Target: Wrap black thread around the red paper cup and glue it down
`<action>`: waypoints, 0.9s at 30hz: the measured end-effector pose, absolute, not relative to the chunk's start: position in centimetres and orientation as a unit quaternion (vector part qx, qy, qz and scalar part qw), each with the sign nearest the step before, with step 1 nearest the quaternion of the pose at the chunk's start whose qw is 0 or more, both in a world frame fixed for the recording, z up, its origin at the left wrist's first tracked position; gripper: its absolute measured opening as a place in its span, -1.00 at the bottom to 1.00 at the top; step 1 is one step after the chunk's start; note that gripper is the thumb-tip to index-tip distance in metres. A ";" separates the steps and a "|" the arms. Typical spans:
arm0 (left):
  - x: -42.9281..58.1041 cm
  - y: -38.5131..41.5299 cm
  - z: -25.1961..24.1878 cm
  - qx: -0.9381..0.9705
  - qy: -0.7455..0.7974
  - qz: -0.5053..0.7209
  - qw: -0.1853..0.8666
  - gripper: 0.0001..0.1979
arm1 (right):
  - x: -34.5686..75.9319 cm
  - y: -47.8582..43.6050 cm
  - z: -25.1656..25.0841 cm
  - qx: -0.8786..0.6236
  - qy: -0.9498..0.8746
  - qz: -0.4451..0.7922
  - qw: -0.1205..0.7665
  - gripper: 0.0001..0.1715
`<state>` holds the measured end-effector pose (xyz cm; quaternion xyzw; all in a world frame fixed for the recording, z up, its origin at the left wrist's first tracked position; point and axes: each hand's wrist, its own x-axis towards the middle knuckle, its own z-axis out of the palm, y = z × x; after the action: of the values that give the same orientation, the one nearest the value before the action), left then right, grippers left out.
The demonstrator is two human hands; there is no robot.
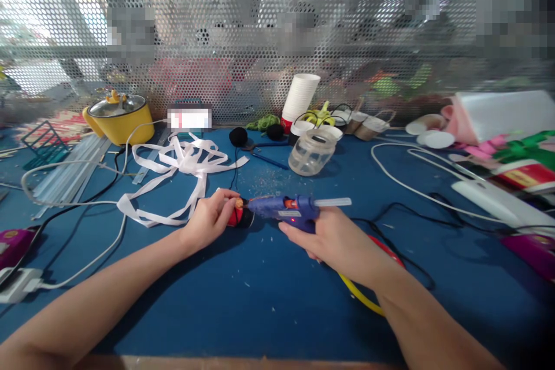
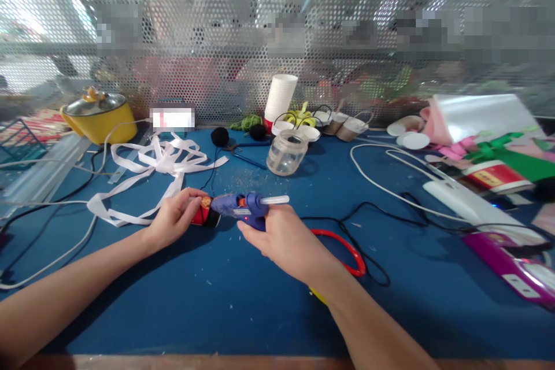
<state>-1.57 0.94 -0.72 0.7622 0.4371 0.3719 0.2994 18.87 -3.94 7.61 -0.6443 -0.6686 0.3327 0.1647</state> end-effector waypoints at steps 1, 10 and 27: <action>-1.6 1.0 -0.7 0.762 0.437 0.371 0.300 -0.73 | 18.9 -3.9 7.6 -0.646 -0.668 0.331 0.165 -0.74; -1.6 1.0 -0.7 0.762 0.440 0.368 0.301 -0.73 | 18.9 -4.1 7.6 -0.642 -0.674 0.326 0.164 -0.77; -1.5 1.0 -0.7 0.773 0.440 0.367 0.273 -0.74 | 22.8 -1.2 8.8 -0.624 -0.565 0.364 0.399 -0.67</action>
<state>-1.51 0.96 -0.72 0.7730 0.4396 0.3669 0.2733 22.84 -1.19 8.77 -0.6237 -0.5650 0.3637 0.3993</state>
